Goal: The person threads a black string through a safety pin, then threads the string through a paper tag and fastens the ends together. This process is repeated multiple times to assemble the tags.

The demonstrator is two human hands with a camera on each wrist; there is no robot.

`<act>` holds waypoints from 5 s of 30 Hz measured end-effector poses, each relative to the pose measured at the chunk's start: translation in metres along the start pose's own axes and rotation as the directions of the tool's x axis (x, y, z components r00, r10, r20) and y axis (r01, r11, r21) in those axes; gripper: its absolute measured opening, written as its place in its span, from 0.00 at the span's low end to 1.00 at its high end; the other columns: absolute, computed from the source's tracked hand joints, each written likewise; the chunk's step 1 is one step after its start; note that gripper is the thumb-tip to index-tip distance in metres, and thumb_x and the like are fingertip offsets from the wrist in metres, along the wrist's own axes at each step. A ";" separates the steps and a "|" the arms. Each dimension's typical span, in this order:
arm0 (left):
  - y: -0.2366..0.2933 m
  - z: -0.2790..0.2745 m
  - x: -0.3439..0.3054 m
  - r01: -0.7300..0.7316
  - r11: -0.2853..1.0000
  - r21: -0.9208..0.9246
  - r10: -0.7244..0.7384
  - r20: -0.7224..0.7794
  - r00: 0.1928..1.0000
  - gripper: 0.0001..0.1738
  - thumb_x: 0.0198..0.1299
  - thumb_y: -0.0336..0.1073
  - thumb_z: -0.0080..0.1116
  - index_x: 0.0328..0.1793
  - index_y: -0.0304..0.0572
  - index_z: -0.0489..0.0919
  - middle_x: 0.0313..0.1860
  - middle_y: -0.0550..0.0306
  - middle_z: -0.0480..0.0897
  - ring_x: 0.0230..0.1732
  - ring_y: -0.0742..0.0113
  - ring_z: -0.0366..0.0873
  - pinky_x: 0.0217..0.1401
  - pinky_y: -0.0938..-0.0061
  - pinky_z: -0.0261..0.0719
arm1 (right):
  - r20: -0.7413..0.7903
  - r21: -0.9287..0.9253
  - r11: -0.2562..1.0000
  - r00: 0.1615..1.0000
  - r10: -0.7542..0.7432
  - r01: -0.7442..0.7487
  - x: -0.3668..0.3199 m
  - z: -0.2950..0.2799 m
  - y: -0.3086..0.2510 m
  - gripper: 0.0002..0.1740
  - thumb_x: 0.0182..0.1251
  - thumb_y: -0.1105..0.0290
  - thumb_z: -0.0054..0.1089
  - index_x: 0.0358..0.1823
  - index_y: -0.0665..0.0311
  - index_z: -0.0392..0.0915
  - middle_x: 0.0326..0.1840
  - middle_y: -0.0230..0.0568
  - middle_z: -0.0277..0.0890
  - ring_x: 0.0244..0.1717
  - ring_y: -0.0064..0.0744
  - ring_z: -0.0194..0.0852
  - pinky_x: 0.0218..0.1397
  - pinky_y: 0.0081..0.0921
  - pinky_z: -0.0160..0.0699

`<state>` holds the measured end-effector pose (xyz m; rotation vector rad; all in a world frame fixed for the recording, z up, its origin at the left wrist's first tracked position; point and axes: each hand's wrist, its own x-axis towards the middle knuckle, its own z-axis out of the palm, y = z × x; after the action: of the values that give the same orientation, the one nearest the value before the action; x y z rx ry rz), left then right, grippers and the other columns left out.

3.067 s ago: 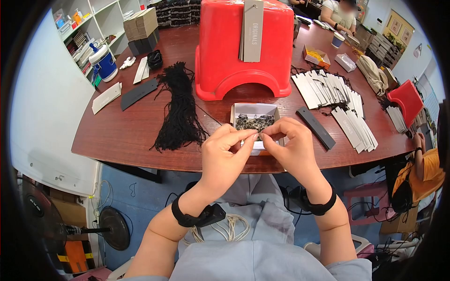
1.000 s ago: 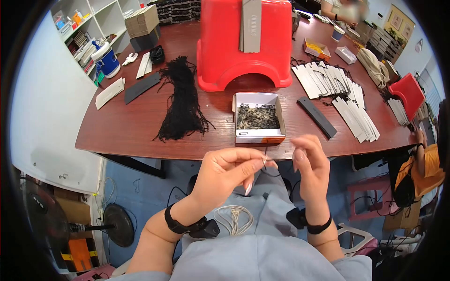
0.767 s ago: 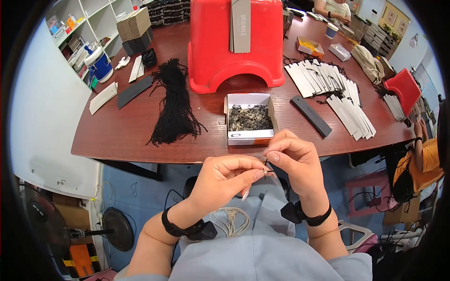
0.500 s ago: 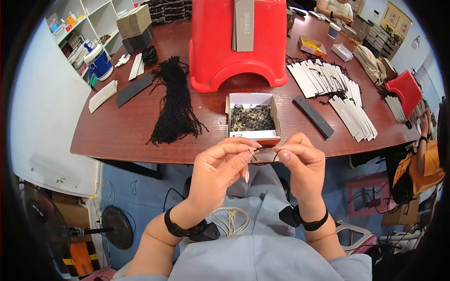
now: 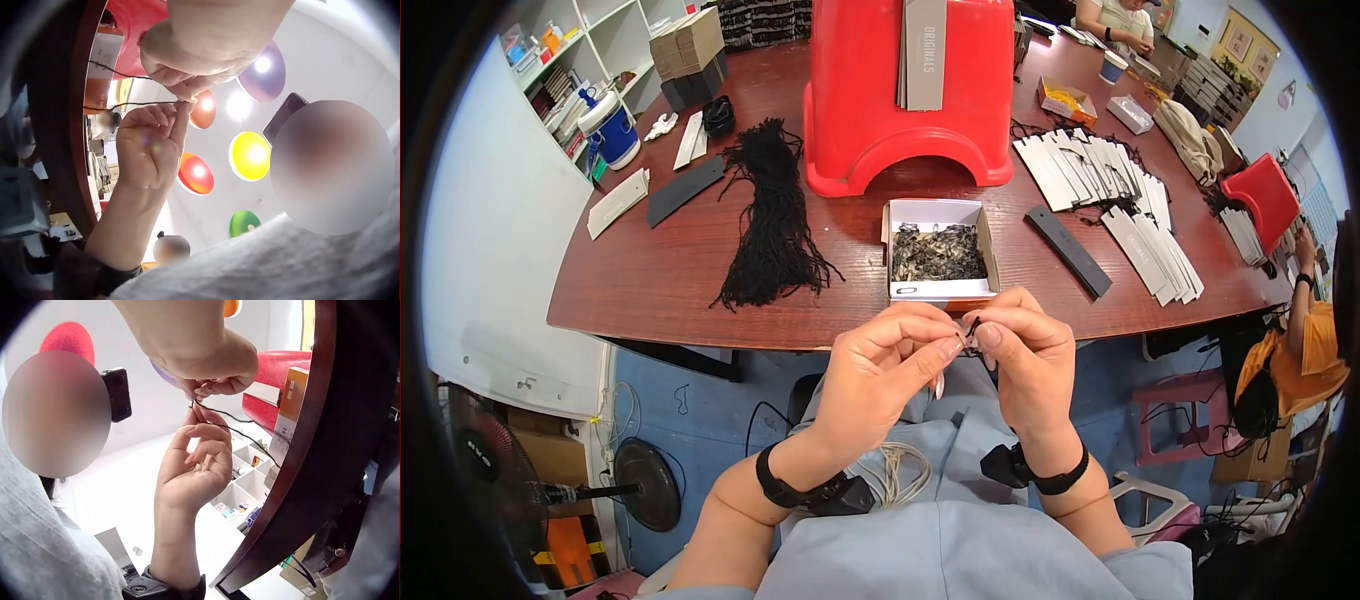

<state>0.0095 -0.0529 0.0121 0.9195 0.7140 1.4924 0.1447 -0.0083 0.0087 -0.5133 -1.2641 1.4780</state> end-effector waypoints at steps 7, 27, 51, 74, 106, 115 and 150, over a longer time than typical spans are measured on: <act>-0.003 -0.002 0.001 0.001 0.998 0.063 -0.002 0.023 1.000 0.05 0.52 0.23 0.51 0.35 0.31 0.75 0.40 0.56 0.70 0.32 0.76 0.70 0.28 0.84 0.70 | 0.017 -0.032 0.999 1.000 0.015 -0.014 -0.001 0.000 -0.001 0.04 0.52 0.79 0.57 0.31 0.69 0.77 0.30 0.33 0.68 0.30 0.16 0.63 0.32 0.12 0.60; -0.003 0.006 0.003 0.136 0.955 0.263 -0.142 0.004 0.990 0.06 0.58 0.32 0.47 0.39 0.37 0.70 0.17 0.67 0.68 0.14 0.84 0.61 0.13 0.87 0.57 | -0.135 0.088 0.991 0.987 -0.092 0.104 -0.008 -0.004 0.001 0.08 0.63 0.67 0.45 0.35 0.65 0.62 0.23 0.37 0.72 0.12 0.09 0.48 0.14 0.08 0.46; 0.020 -0.008 0.018 0.189 0.922 0.338 -0.260 0.180 0.949 0.21 0.50 0.23 0.53 0.50 0.38 0.62 0.18 0.70 0.66 0.18 0.87 0.57 0.19 0.90 0.54 | 0.050 0.003 0.985 0.984 0.171 -0.172 -0.004 -0.003 0.001 0.06 0.62 0.72 0.46 0.35 0.69 0.66 0.17 0.29 0.65 0.15 0.12 0.60 0.19 0.11 0.63; 0.014 -0.015 0.019 0.553 0.833 0.023 -0.543 0.221 0.810 0.08 0.53 0.28 0.52 0.38 0.33 0.71 0.13 0.69 0.65 0.10 0.86 0.53 0.11 0.88 0.48 | 0.256 0.123 0.884 0.875 0.410 -0.450 0.003 -0.013 -0.003 0.09 0.60 0.67 0.50 0.34 0.67 0.69 0.22 0.31 0.67 0.15 0.12 0.59 0.14 0.08 0.49; -0.005 0.000 0.004 -0.047 0.877 0.477 0.082 -0.052 0.995 0.07 0.53 0.27 0.53 0.38 0.33 0.76 0.20 0.68 0.73 0.16 0.88 0.59 0.15 0.90 0.55 | 0.142 -0.674 0.642 0.917 -0.373 0.366 -0.002 -0.005 0.001 0.10 0.41 0.81 0.62 0.30 0.65 0.78 0.26 0.35 0.63 0.19 0.17 0.57 0.16 0.12 0.55; 0.002 -0.001 0.003 0.180 0.983 0.027 -0.180 0.005 0.984 0.08 0.55 0.28 0.51 0.39 0.31 0.75 0.17 0.67 0.71 0.12 0.86 0.57 0.11 0.89 0.50 | 0.228 -0.649 0.621 0.891 -0.392 0.439 -0.004 -0.007 -0.006 0.11 0.47 0.81 0.57 0.36 0.68 0.76 0.34 0.36 0.64 0.24 0.16 0.60 0.22 0.12 0.59; 0.020 0.002 -0.005 0.461 0.881 0.108 -0.465 0.007 0.885 0.18 0.59 0.30 0.45 0.55 0.32 0.67 0.10 0.71 0.61 0.10 0.88 0.51 0.13 0.89 0.49 | 0.044 -0.210 0.973 0.993 0.111 -0.100 -0.003 -0.011 -0.015 0.04 0.56 0.75 0.52 0.31 0.69 0.74 0.25 0.33 0.74 0.23 0.12 0.66 0.23 0.08 0.61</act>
<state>0.0010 -0.0609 0.0297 0.7779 0.9212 1.0194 0.1615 -0.0080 0.0176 -0.6906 -1.4640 1.4639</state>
